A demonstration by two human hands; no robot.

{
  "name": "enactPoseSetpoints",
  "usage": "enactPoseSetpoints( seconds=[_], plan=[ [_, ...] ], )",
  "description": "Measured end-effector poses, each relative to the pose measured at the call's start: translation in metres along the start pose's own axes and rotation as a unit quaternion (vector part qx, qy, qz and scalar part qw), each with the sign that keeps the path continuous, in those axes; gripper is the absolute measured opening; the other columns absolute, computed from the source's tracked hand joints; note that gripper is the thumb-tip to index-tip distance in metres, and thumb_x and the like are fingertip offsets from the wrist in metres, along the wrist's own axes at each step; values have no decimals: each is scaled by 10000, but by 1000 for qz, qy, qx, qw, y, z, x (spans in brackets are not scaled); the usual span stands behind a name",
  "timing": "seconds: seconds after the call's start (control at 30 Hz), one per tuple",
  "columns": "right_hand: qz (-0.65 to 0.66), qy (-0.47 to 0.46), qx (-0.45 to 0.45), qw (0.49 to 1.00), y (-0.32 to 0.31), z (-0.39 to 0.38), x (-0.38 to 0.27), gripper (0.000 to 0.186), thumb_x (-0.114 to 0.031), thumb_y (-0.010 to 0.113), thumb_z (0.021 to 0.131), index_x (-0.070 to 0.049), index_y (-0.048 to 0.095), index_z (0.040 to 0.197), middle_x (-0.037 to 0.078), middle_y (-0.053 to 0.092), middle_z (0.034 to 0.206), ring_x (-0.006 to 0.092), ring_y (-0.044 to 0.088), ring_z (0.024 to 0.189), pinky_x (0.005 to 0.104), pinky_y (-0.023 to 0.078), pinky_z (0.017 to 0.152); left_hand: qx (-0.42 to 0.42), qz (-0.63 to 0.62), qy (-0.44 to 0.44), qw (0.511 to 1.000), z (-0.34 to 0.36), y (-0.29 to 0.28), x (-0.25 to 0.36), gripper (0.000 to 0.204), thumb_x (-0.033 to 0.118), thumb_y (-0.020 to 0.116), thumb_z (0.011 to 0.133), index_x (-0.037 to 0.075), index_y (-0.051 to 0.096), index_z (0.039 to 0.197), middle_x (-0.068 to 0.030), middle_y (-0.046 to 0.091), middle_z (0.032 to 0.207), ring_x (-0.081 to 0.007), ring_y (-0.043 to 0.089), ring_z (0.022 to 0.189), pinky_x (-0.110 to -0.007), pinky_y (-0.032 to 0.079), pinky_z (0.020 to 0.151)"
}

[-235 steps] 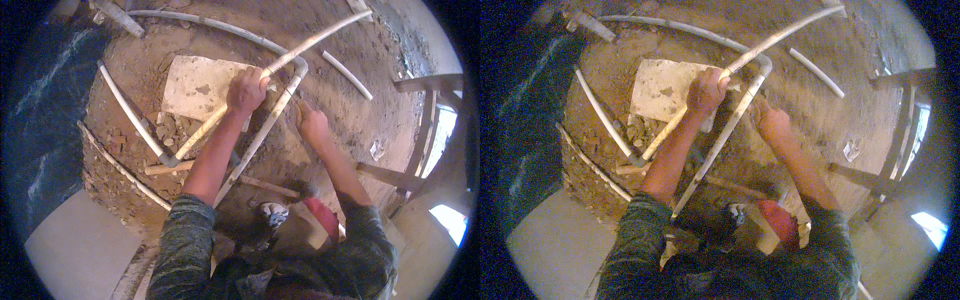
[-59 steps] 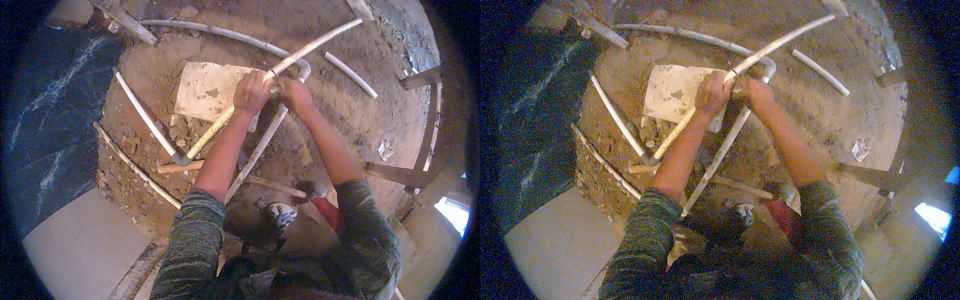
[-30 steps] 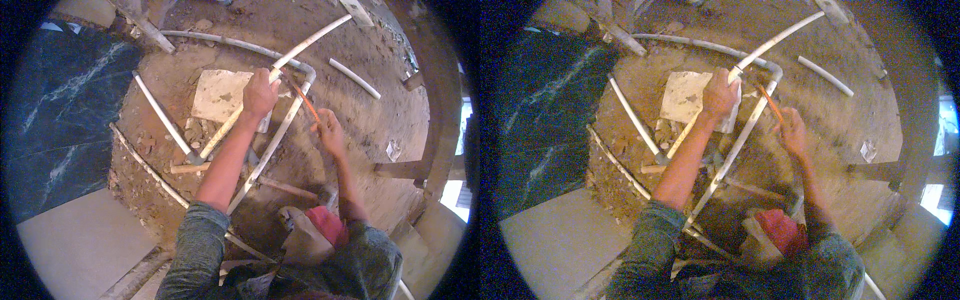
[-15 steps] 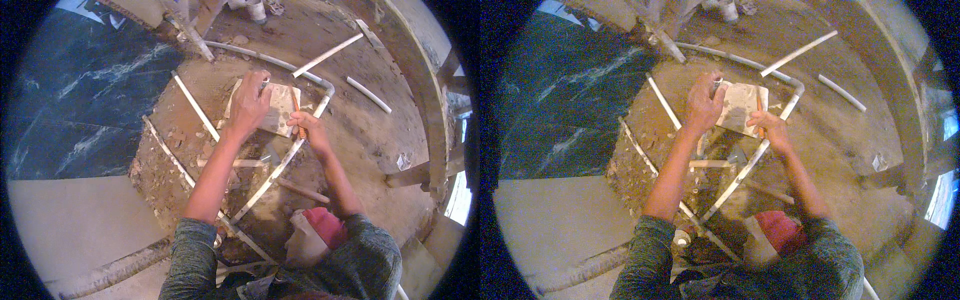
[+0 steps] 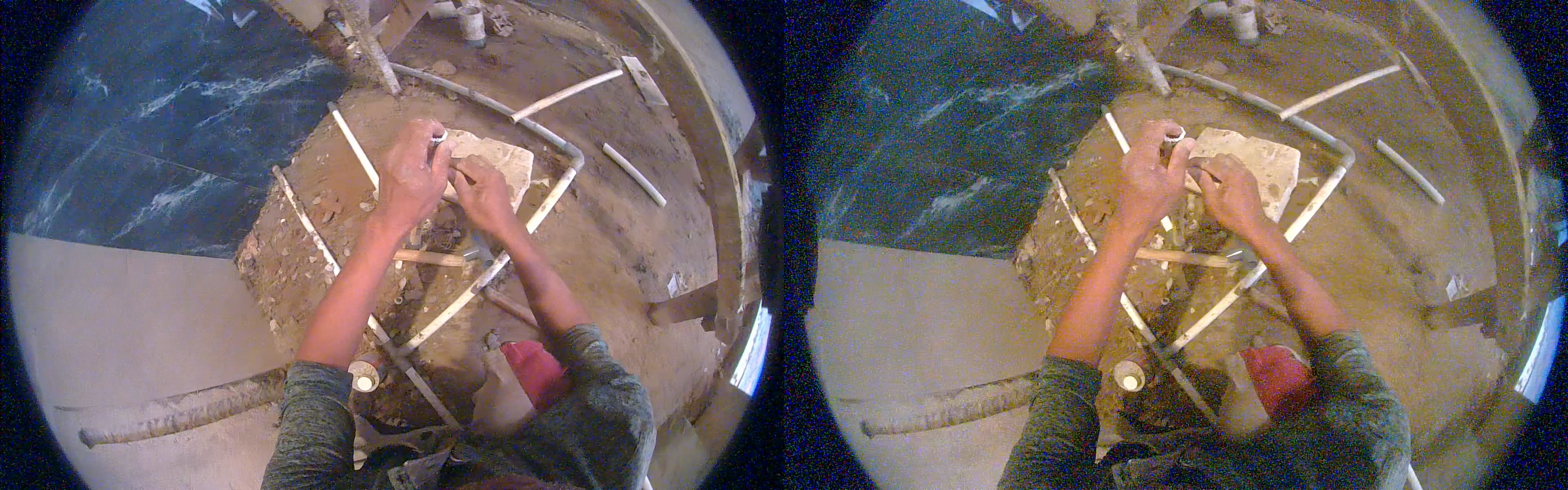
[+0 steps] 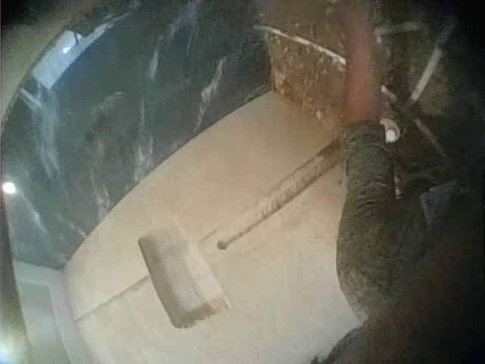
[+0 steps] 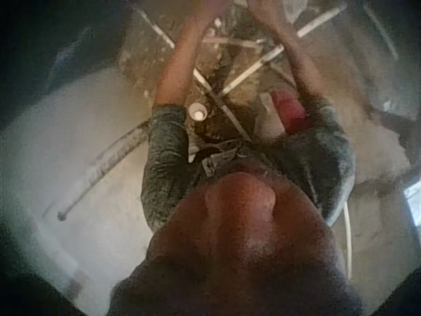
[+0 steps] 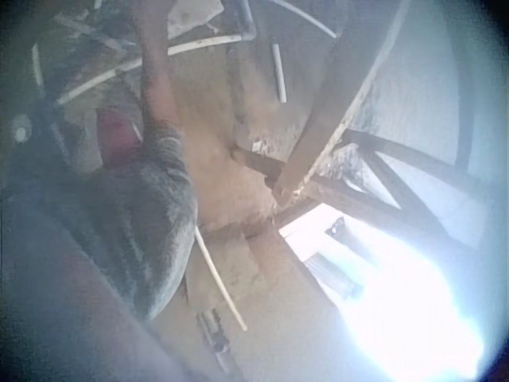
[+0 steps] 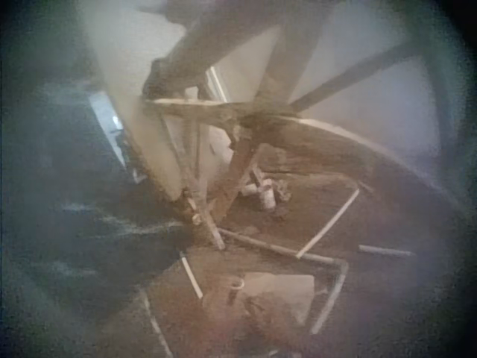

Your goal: The person joins two pipes using a plastic fitting, applies adhesive from a bottle, and then places the assembled pipe into a channel in the wall.

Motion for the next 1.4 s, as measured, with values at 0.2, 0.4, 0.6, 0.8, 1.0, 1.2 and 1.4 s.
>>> enactPoseSetpoints(
  seconds=[0.2,0.4,0.6,0.8,1.0,1.2,1.4],
  plan=[
    [40,-30,31,998,21,7,-11,192,-144,617,910,-11,671,1037,185,551,898,384,558,906,469,478,775,-46,69,4,997,0,-26,-3,121,134,638,890,39,594,951,-172,610,927,-409,625,825,-482,505,714],
    [58,-99,79,990,34,8,-26,267,-163,537,963,5,566,1168,251,567,959,435,567,940,504,464,809,-44,56,3,997,-5,-50,4,91,101,643,879,26,609,919,-168,611,926,-394,633,798,-470,512,692],
    [109,-38,0,993,51,5,-39,310,-193,513,986,-5,556,1230,241,600,1032,444,583,949,480,480,868,22,-6,-14,1000,-15,-63,0,107,83,696,863,17,644,929,-163,671,994,-329,682,852,-380,557,717],
    [191,-63,-10,979,67,6,-35,344,-167,612,921,-5,586,1223,208,622,1021,376,613,912,437,501,831,38,92,17,995,-27,-72,-3,124,79,698,849,29,647,950,-166,683,1088,-331,691,926,-392,568,782],
    [139,-29,-51,989,77,12,-42,384,-181,696,856,-23,605,1193,193,632,966,359,614,896,421,506,811,81,174,176,965,-32,-83,-8,138,39,670,793,24,641,927,-128,686,1092,-324,667,1030,-411,552,866],
    [108,-80,-79,988,72,8,-54,406,-239,712,855,-22,602,1180,214,618,1016,388,600,948,432,498,850,58,199,262,942,-50,-97,-12,111,50,671,849,38,674,960,-136,710,1056,-323,686,1012,-432,562,860],
    [53,-69,-96,992,78,11,-33,447,-302,714,853,-31,600,1190,214,613,1011,400,598,976,453,489,872,-2,141,245,959,-68,-103,-6,162,88,715,821,36,675,969,-129,690,1012,-319,671,932,-407,552,831]
  ],
)
Point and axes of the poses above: each hand's wrist, its own z-axis towards the middle knuckle, its own y-axis out of the palm, x = y × z, the point moved 1 cm from there along z, towards the middle knuckle
